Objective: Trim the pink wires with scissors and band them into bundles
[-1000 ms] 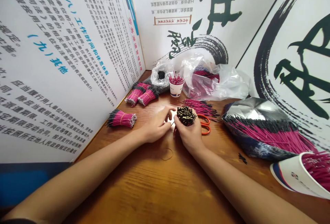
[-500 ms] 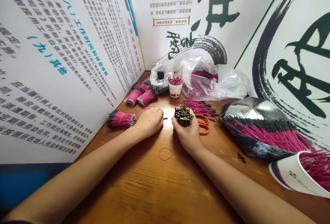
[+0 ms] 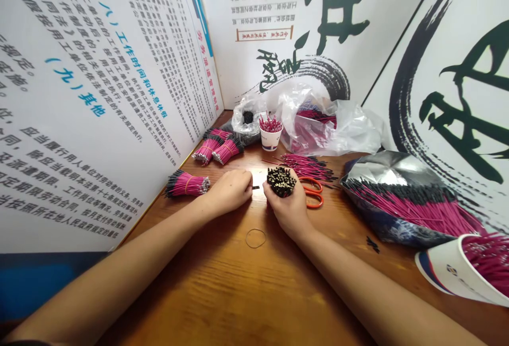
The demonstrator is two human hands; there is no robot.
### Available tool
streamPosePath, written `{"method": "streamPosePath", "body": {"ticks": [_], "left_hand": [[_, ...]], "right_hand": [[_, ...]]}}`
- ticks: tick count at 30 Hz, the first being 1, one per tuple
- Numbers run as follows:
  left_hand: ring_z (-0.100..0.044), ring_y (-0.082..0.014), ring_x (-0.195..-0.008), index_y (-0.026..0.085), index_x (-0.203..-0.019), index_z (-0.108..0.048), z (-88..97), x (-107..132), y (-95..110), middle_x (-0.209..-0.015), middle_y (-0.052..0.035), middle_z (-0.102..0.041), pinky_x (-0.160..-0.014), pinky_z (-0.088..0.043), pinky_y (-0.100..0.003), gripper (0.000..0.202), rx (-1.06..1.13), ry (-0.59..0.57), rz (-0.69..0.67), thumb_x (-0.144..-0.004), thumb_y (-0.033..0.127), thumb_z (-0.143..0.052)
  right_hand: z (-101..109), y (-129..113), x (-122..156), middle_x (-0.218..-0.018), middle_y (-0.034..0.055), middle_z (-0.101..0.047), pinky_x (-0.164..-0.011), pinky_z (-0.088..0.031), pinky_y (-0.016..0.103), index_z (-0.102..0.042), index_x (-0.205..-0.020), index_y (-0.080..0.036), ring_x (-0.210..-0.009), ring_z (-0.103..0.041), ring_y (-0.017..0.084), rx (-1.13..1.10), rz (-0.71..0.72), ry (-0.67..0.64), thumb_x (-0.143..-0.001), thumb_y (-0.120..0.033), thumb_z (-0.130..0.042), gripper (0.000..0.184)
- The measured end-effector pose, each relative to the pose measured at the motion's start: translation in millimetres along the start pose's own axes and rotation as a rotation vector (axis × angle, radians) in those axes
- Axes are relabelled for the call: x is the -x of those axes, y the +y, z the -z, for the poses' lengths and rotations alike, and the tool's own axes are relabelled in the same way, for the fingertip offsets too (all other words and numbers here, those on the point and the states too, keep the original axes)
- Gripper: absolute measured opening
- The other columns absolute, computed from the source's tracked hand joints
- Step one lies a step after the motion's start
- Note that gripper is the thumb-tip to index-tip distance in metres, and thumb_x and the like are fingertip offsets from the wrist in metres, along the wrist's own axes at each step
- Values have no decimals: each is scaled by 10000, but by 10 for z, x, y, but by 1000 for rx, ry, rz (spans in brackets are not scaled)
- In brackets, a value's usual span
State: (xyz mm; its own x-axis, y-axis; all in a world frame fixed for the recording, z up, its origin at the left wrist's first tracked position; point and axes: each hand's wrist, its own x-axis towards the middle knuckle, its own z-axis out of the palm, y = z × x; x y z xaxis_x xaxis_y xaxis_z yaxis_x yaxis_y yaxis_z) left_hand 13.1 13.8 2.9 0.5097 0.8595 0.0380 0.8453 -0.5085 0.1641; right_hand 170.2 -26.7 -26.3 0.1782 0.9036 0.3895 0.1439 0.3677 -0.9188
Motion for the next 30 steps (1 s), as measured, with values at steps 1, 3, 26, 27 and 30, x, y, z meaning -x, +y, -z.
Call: {"method": "streamPosePath", "body": {"ticks": [1, 3, 26, 27, 30], "left_hand": [[-623, -291, -860, 114, -826, -621, 0, -3, -5, -882, -162, -666, -796, -490, -413, 148, -3, 5, -6, -832, 131, -474], [-608, -281, -881, 126, -821, -603, -14, -21, -15, -897, -146, -656, -815, -479, -405, 104, 33, 44, -20, -820, 157, -504], [-495, -76, -537, 185, -907, -446, -317, -32, 153, -687, 47, -496, -522, -416, -201, 204, 1403, 72, -162, -873, 341, -572], [-490, -78, -542, 187, -913, -445, -325, -26, 159, -684, 47, -493, -528, -410, -203, 180, 1382, 85, -168, -880, 321, -560], [-502, -91, -588, 187, -929, -458, -321, 1, 173, -709, 35, -503, -578, -419, -219, 106, 1280, 126, -200, -889, 264, -520]], "right_hand": [[0, -5, 0, -814, 10, -581, -729, -480, 338, -539, -858, -215, -747, -550, 181, 2, -2, -1, -779, -319, -717, 221], [-1, -13, 1, -810, 10, -580, -728, -481, 339, -540, -852, -215, -745, -550, 180, 6, -7, -1, -778, -320, -718, 220], [3, 46, -26, -859, 36, -625, -782, -502, 379, -577, -826, -199, -784, -586, 197, -41, -37, 2, -754, -359, -735, 236], [2, 51, -25, -866, 37, -625, -782, -502, 377, -579, -839, -197, -788, -588, 196, -47, -34, 7, -754, -352, -735, 236], [1, 45, -21, -871, 36, -618, -781, -498, 370, -577, -872, -197, -792, -586, 194, -40, -24, 37, -755, -333, -733, 238]]}}
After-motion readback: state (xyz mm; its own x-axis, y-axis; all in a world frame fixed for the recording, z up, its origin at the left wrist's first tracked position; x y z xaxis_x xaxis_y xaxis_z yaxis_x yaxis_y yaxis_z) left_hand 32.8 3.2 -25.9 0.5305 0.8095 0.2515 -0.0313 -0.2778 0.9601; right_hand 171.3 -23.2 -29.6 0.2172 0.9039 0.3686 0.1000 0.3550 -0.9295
